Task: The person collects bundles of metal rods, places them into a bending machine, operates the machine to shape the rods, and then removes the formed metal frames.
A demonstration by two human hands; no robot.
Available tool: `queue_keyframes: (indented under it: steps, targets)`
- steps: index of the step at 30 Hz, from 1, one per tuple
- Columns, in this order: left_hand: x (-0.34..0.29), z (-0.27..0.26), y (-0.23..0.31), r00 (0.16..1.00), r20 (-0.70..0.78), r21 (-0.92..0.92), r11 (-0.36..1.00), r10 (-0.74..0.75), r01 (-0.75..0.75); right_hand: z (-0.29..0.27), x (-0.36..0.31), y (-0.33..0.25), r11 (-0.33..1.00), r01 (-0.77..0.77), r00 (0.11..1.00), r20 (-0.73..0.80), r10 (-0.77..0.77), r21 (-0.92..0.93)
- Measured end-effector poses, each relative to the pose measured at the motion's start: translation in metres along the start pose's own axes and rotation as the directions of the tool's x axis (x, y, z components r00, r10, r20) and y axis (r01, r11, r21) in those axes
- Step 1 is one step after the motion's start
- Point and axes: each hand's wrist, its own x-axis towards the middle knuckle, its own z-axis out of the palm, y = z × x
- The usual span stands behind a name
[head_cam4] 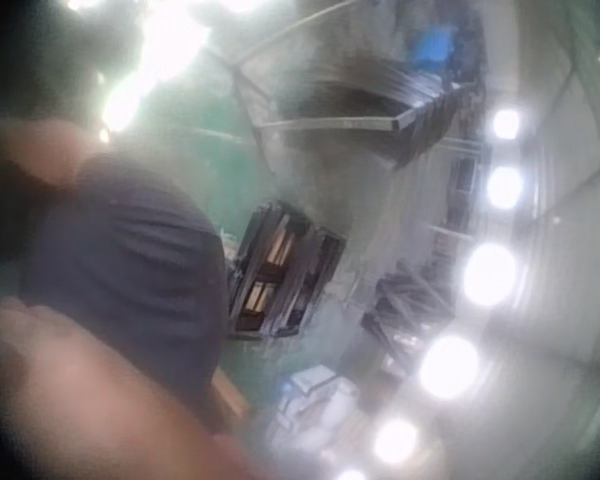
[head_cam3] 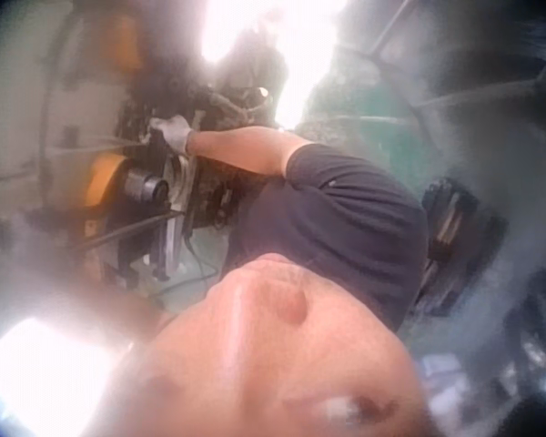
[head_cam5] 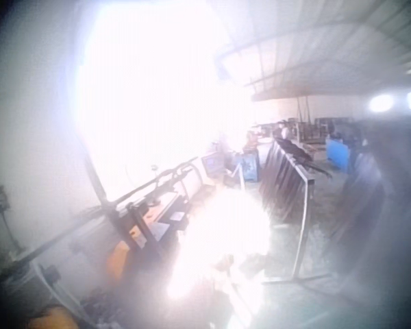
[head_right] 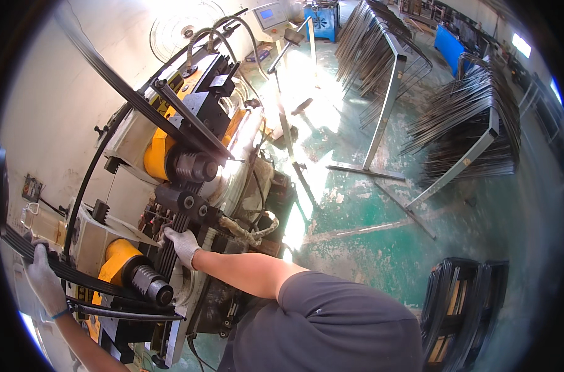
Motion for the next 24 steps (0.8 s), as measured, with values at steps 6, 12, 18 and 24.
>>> queue_keyframes:
  steps: [6,12,18,24]
  targets:
    - [-0.006,-0.001,0.004,0.999,0.006,-0.035,0.999,0.042,-0.042,0.008,-0.007,-0.002,0.999,0.008,1.000,0.002,-0.008,0.032]
    - [-0.005,0.002,0.010,0.999,0.038,-0.085,0.996,0.038,-0.034,0.002,-0.003,0.000,1.000,0.010,1.000,0.000,-0.010,0.008]
    - [-0.003,-0.005,0.027,1.000,0.004,0.001,1.000,-0.001,0.001,0.008,-0.006,-0.002,1.000,-0.022,0.998,-0.056,0.023,0.012]
    - [0.004,-0.006,0.047,0.999,-0.021,-0.009,1.000,0.024,-0.024,0.002,0.000,0.002,1.000,-0.016,0.999,-0.052,0.015,-0.025]
